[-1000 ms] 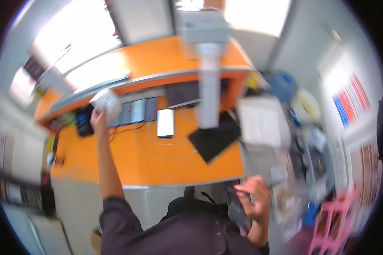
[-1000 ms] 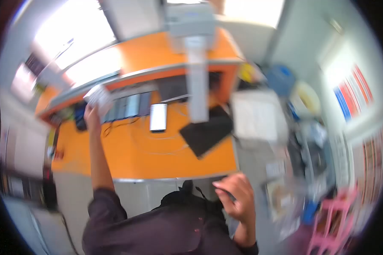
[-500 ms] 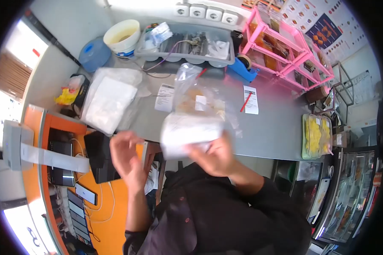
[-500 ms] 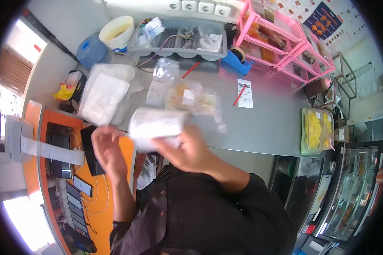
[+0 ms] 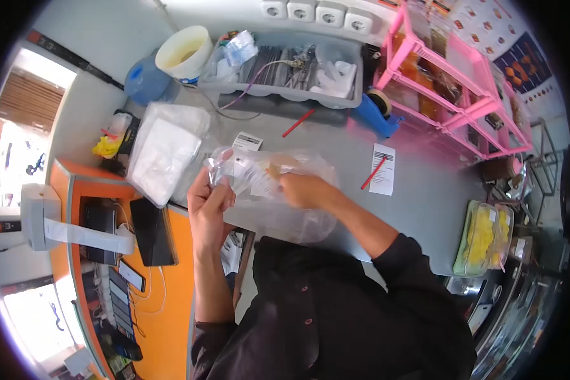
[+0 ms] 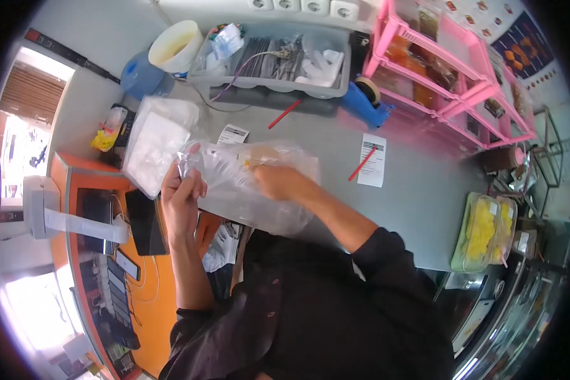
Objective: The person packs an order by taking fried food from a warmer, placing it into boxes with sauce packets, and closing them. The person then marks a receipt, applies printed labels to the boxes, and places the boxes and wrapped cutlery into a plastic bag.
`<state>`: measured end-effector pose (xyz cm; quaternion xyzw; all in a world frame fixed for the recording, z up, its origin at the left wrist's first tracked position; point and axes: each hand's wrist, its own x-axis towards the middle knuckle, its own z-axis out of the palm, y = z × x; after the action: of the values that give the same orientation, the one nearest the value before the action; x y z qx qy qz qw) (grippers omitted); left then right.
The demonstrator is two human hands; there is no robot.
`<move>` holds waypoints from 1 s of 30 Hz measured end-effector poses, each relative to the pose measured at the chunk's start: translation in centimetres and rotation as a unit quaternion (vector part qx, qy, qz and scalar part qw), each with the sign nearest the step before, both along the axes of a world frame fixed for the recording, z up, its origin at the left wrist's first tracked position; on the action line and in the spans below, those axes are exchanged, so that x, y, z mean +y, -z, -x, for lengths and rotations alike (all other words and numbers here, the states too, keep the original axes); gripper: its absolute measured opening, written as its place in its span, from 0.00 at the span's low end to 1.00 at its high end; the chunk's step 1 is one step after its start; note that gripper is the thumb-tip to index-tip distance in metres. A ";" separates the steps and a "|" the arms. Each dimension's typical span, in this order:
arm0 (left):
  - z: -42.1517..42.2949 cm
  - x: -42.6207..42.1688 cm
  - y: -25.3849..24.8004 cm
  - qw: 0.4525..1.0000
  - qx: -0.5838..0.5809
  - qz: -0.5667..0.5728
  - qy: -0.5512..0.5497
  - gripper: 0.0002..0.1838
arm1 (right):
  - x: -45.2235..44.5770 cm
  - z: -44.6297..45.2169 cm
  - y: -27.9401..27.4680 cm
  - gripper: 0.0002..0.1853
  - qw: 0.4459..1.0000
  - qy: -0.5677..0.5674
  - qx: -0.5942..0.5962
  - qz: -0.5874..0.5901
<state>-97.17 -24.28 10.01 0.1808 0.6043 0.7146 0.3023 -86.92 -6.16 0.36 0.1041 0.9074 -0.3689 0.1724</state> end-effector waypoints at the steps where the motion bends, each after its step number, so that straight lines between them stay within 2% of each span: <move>1: 0.3 -0.6 0.4 0.999 0.018 0.007 0.028 0.23 | 0.9 -0.2 -0.8 0.14 0.999 -0.009 -0.017 -0.031; 4: 0.1 0.1 0.1 0.998 0.046 0.048 0.013 0.26 | 4.6 0.2 -2.8 0.16 0.984 -0.083 -0.104 -0.121; 7: 0.4 1.5 0.3 0.995 0.070 0.056 0.047 0.28 | 7.5 1.4 -3.2 0.16 0.976 -0.106 -0.128 -0.141; 10: 0.7 3.0 0.2 0.987 0.120 0.077 0.072 0.30 | 9.9 2.2 -0.9 0.17 0.988 -0.102 -0.103 -0.050; 13: 0.3 4.0 1.7 0.989 0.104 0.058 0.091 0.29 | 9.0 2.0 -0.5 0.21 0.996 -0.069 -0.048 -0.029; 16: -0.2 5.7 3.1 0.990 0.065 0.077 0.095 0.28 | 7.0 2.2 -1.7 0.29 0.995 -0.048 -0.060 -0.065; 18: 0.3 6.6 6.3 0.974 0.142 0.134 0.116 0.27 | 5.2 -0.1 1.5 0.32 0.989 0.030 0.088 -0.119; 19: 0.5 6.9 8.1 0.962 0.182 0.161 0.124 0.27 | 5.2 -0.8 2.1 0.32 0.984 0.045 0.128 -0.115; 21: -0.2 7.6 9.7 0.968 0.171 0.145 0.109 0.26 | 5.5 -1.9 2.6 0.31 0.981 0.050 0.173 -0.076; 25: -0.5 7.6 7.8 0.991 0.092 0.069 0.068 0.23 | 4.6 -2.9 5.0 0.27 0.975 0.076 0.211 0.004; 28: 0.6 6.3 3.4 0.995 0.075 0.032 0.061 0.22 | 3.3 -1.8 4.9 0.24 0.958 -0.036 0.265 -0.108; 30: 1.3 5.2 1.5 0.996 0.064 0.005 0.063 0.22 | 3.2 -0.6 4.7 0.23 0.940 -0.119 0.289 -0.138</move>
<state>-98.49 -19.11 8.55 0.2625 0.6137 0.6776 0.3086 -86.28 -2.99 -4.30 -0.0931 0.9659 -0.2309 -0.0706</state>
